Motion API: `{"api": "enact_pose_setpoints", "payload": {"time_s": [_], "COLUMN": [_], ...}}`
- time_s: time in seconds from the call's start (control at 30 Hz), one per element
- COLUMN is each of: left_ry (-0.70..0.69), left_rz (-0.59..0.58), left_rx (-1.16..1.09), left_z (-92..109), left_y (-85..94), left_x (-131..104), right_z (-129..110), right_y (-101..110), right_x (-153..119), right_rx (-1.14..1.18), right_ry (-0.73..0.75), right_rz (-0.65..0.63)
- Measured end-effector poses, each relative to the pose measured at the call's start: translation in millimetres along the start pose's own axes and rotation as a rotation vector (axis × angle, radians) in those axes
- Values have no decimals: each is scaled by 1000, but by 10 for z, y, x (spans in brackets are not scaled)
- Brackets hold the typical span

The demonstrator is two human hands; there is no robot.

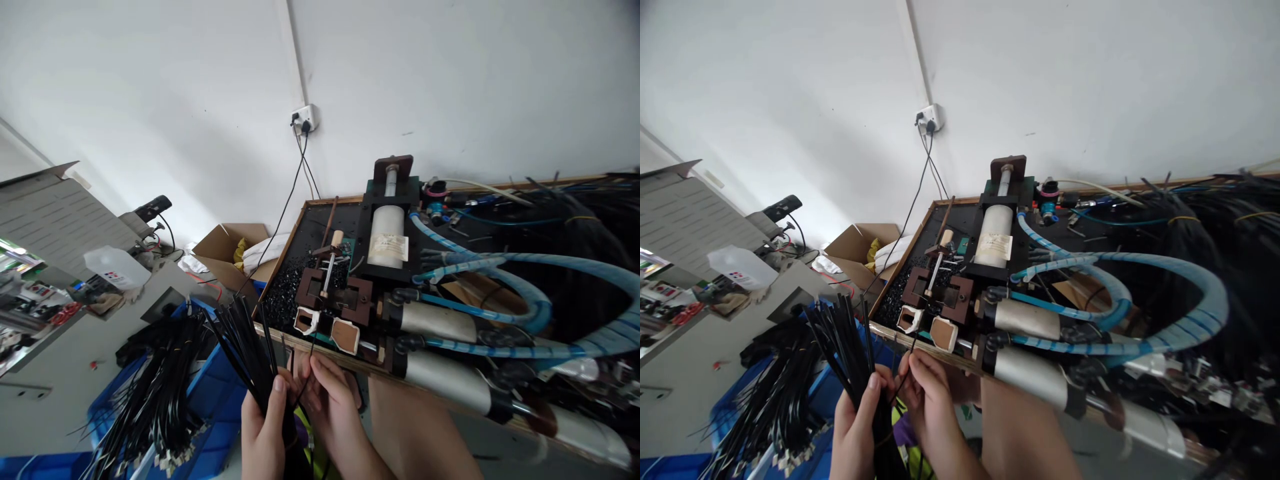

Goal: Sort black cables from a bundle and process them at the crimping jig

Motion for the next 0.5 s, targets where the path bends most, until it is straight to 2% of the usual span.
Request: {"api": "enact_pose_setpoints", "payload": {"time_s": [0.2,0.5], "left_ry": [-8,-41], "left_rz": [4,-37], "left_rx": [-11,-19], "left_z": [6,19], "left_y": [-24,-13], "left_x": [-16,2], "right_z": [-48,-149], "right_y": [-5,-114], "right_x": [-12,-31], "right_rx": [21,126], "right_ry": [-13,-84], "right_rz": [-25,-138]}}
Point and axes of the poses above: each hand's wrist, its own x-axis towards the middle knuckle, its own y-axis out of the back of the hand, z = x × y, the point moved 1 cm from there along x, towards the middle knuckle, and after that the axes turned 12 degrees about -y, right-handed, at the moved point
